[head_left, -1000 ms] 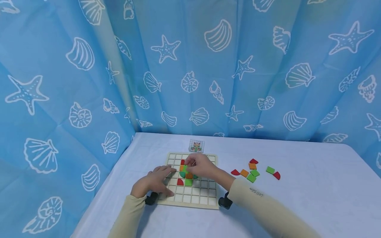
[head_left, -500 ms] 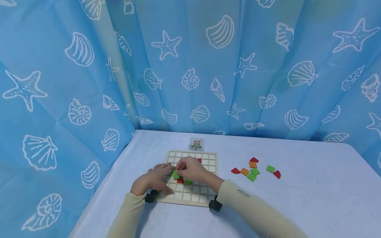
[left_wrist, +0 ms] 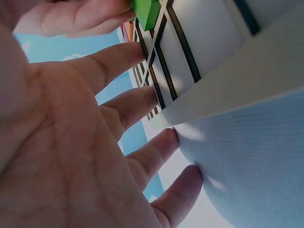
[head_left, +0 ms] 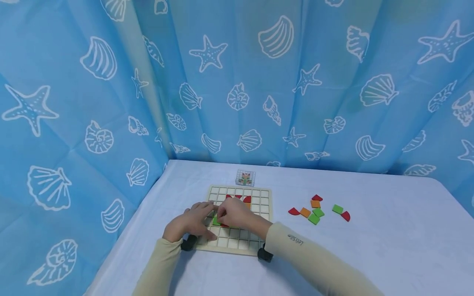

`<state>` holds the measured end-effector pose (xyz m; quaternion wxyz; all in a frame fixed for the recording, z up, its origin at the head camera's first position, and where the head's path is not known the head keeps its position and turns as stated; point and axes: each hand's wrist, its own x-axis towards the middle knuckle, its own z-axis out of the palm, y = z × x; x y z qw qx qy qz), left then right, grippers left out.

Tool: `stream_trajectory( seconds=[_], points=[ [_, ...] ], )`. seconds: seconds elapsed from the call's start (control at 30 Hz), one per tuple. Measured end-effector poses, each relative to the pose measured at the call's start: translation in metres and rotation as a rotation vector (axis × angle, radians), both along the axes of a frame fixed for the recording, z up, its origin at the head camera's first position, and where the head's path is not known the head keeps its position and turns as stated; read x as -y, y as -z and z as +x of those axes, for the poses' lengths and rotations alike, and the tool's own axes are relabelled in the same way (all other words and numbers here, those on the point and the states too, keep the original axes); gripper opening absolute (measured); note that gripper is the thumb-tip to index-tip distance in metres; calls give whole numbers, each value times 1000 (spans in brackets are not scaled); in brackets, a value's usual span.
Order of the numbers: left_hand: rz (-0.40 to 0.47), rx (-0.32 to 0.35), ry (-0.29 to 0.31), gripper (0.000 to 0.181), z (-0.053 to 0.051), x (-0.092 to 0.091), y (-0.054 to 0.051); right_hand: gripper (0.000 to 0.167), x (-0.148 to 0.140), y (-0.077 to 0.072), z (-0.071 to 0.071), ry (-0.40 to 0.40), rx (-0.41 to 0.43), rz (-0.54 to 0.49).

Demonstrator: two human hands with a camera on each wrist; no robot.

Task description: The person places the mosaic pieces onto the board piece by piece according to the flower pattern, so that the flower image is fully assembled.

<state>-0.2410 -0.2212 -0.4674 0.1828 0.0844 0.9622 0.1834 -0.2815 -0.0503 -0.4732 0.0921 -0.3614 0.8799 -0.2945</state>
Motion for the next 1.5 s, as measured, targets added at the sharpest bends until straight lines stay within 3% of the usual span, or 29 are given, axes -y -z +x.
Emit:
stream_trajectory(
  seconds=[0.13, 0.33, 0.6, 0.83, 1.07, 1.5],
  points=[
    [0, 8, -12, 84, -1, 0, 0, 3, 2, -2, 1, -44, 23, 22],
    [-5, 19, -21, 89, -1, 0, -1, 10, 2, -1, 0, -5, 115, 14],
    [-16, 28, -16, 94, -4, 0, 2, 12, 3, 1, -1, 17, 127, -11],
    [-29, 10, -15, 92, -4, 0, 2, 14, -6, -3, -2, -8, 174, -115],
    [-24, 9, -9, 88, -1, -1, 1, 27, -25, -5, -5, -28, 254, -216],
    [-17, -1, -19, 87, -1, -1, 2, 25, -58, -9, -9, 55, 225, -169]
  ],
)
